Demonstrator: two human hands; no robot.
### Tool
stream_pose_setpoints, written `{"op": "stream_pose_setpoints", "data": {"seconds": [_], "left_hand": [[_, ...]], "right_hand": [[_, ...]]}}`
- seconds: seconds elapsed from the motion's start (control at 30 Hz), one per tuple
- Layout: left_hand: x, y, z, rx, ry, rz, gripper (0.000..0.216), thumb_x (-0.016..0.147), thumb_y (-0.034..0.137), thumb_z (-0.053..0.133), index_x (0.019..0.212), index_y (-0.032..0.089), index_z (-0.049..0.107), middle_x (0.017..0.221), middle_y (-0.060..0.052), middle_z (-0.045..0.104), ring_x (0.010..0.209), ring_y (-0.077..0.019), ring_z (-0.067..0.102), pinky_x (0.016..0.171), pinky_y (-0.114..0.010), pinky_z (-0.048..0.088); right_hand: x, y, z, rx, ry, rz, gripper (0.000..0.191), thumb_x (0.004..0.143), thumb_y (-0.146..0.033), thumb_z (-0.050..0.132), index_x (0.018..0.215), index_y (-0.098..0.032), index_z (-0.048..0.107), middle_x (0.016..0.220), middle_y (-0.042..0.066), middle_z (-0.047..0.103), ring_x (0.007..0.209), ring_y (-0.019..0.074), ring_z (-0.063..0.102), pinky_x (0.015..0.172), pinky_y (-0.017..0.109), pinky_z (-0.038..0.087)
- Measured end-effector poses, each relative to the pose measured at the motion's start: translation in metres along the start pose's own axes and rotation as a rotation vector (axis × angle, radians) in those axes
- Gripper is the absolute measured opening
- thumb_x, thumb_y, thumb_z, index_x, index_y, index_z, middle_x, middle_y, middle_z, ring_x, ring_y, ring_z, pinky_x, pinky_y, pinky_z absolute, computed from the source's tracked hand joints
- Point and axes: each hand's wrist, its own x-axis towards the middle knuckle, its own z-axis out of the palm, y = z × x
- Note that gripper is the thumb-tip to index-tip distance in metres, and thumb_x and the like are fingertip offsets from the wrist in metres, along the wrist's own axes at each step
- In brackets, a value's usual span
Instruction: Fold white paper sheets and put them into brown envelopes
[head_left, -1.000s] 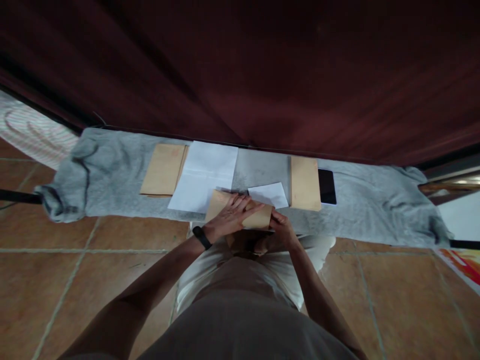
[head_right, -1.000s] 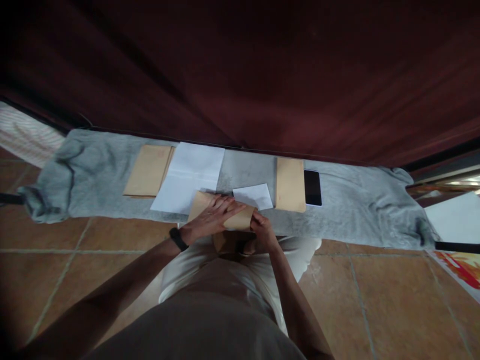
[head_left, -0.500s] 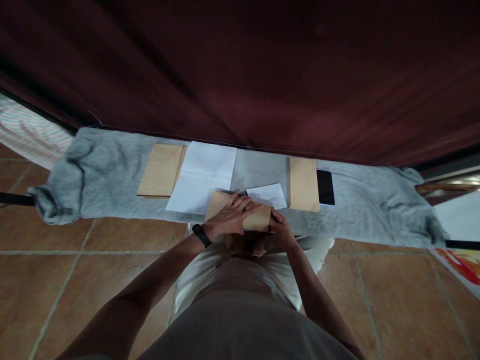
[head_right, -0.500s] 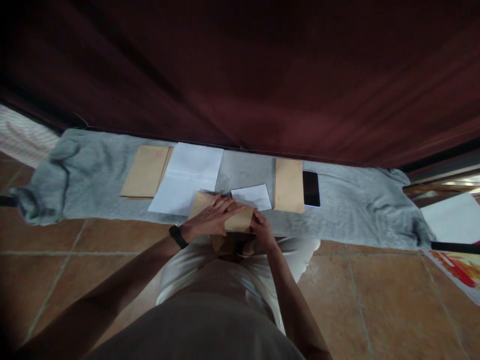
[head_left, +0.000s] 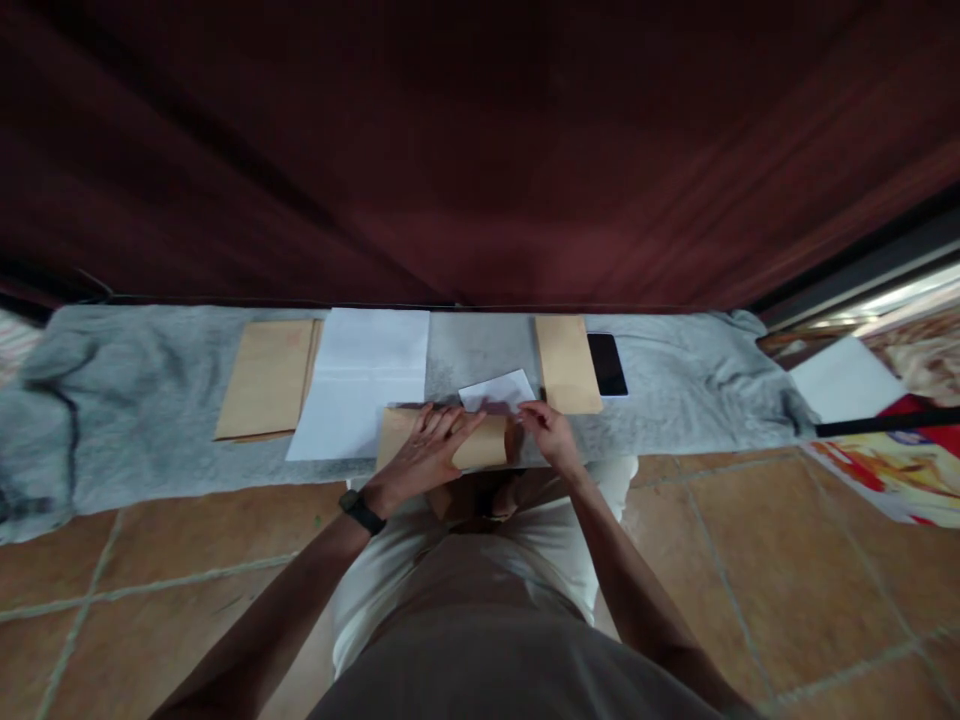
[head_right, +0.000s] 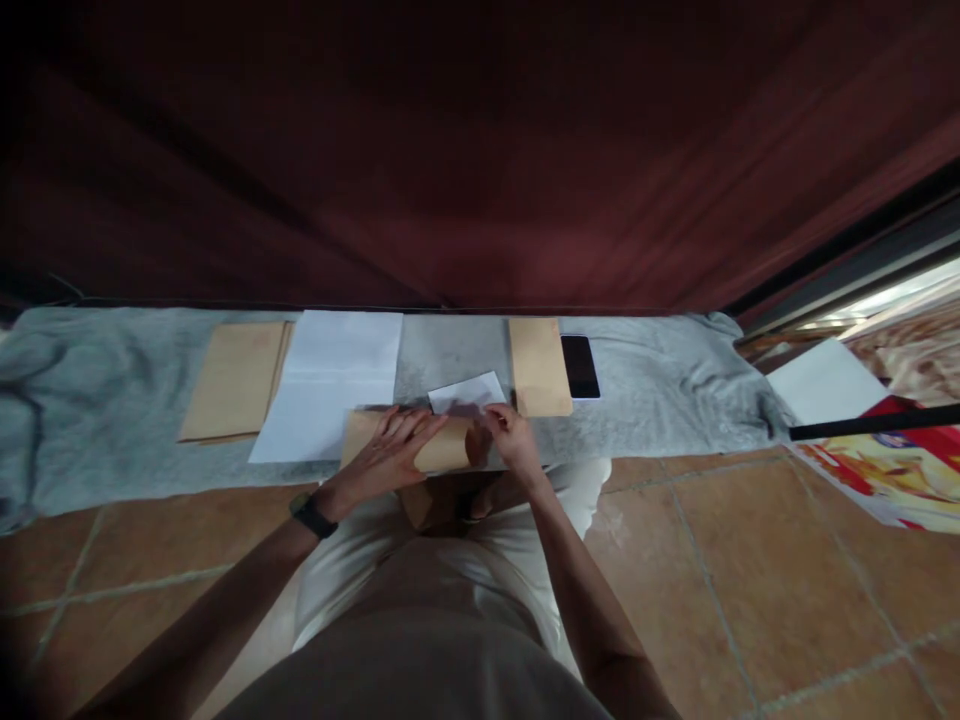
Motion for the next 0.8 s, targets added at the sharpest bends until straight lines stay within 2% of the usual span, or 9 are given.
{"op": "stream_pose_setpoints", "data": {"seconds": [0.07, 0.13, 0.23, 0.3, 0.43, 0.67, 0.8], "left_hand": [[-0.003, 0.0, 0.002, 0.007, 0.007, -0.014, 0.099, 0.082, 0.031, 0.074, 0.163, 0.025, 0.018, 0.153, -0.015, 0.046, 0.144, -0.0331, 0.04, 0.124, -0.056, 0.017], [-0.005, 0.001, 0.005, 0.018, 0.02, -0.027, 0.097, 0.083, 0.033, 0.074, 0.163, 0.026, 0.019, 0.153, -0.015, 0.046, 0.143, -0.0332, 0.041, 0.124, -0.056, 0.018], [-0.008, 0.003, 0.005, 0.031, 0.046, -0.048, 0.096, 0.083, 0.034, 0.074, 0.162, 0.026, 0.021, 0.153, -0.016, 0.046, 0.143, -0.0339, 0.042, 0.124, -0.056, 0.019], [-0.011, 0.003, 0.004, 0.035, 0.06, -0.071, 0.097, 0.081, 0.035, 0.075, 0.162, 0.025, 0.023, 0.153, -0.017, 0.047, 0.143, -0.0347, 0.042, 0.123, -0.057, 0.02], [-0.019, 0.003, 0.0, 0.037, 0.084, -0.101, 0.1, 0.079, 0.035, 0.077, 0.162, 0.021, 0.023, 0.151, -0.019, 0.048, 0.143, -0.0359, 0.042, 0.123, -0.056, 0.023], [-0.025, -0.004, 0.003, 0.019, 0.115, -0.148, 0.102, 0.08, 0.036, 0.076, 0.162, 0.02, 0.018, 0.152, -0.019, 0.048, 0.143, -0.0359, 0.043, 0.122, -0.057, 0.025], [-0.025, -0.007, 0.004, 0.001, 0.133, -0.172, 0.103, 0.081, 0.037, 0.074, 0.162, 0.02, 0.014, 0.151, -0.019, 0.048, 0.143, -0.0355, 0.044, 0.121, -0.057, 0.027]], "right_hand": [[0.014, -0.006, -0.008, -0.225, 0.07, -0.012, 0.037, 0.096, -0.033, 0.051, 0.127, -0.017, 0.065, 0.122, 0.013, 0.07, 0.098, 0.0218, 0.069, 0.089, 0.034, 0.055], [0.025, -0.013, -0.009, -0.482, 0.055, 0.032, 0.05, 0.095, -0.034, 0.056, 0.141, -0.012, 0.055, 0.132, 0.019, 0.064, 0.111, 0.0266, 0.067, 0.097, 0.037, 0.052], [0.036, -0.022, 0.002, -0.723, 0.005, 0.13, 0.064, 0.093, -0.036, 0.064, 0.147, -0.007, 0.046, 0.134, 0.023, 0.061, 0.122, 0.0317, 0.062, 0.101, 0.037, 0.049], [0.039, -0.024, 0.012, -0.804, 0.015, 0.166, 0.062, 0.093, -0.034, 0.064, 0.147, -0.008, 0.046, 0.137, 0.023, 0.059, 0.124, 0.0323, 0.06, 0.1, 0.037, 0.049], [0.04, -0.02, 0.024, -0.842, 0.062, 0.19, 0.052, 0.096, -0.027, 0.056, 0.144, -0.008, 0.048, 0.141, 0.025, 0.053, 0.123, 0.0316, 0.059, 0.099, 0.037, 0.048], [0.04, -0.01, 0.022, -0.817, 0.135, 0.166, 0.054, 0.091, -0.03, 0.064, 0.136, -0.004, 0.053, 0.14, 0.027, 0.051, 0.129, 0.0336, 0.05, 0.108, 0.039, 0.041], [0.036, -0.008, 0.022, -0.763, 0.173, 0.142, 0.036, 0.089, -0.026, 0.064, 0.122, -0.011, 0.062, 0.133, 0.022, 0.055, 0.124, 0.0326, 0.051, 0.106, 0.042, 0.042]]}}
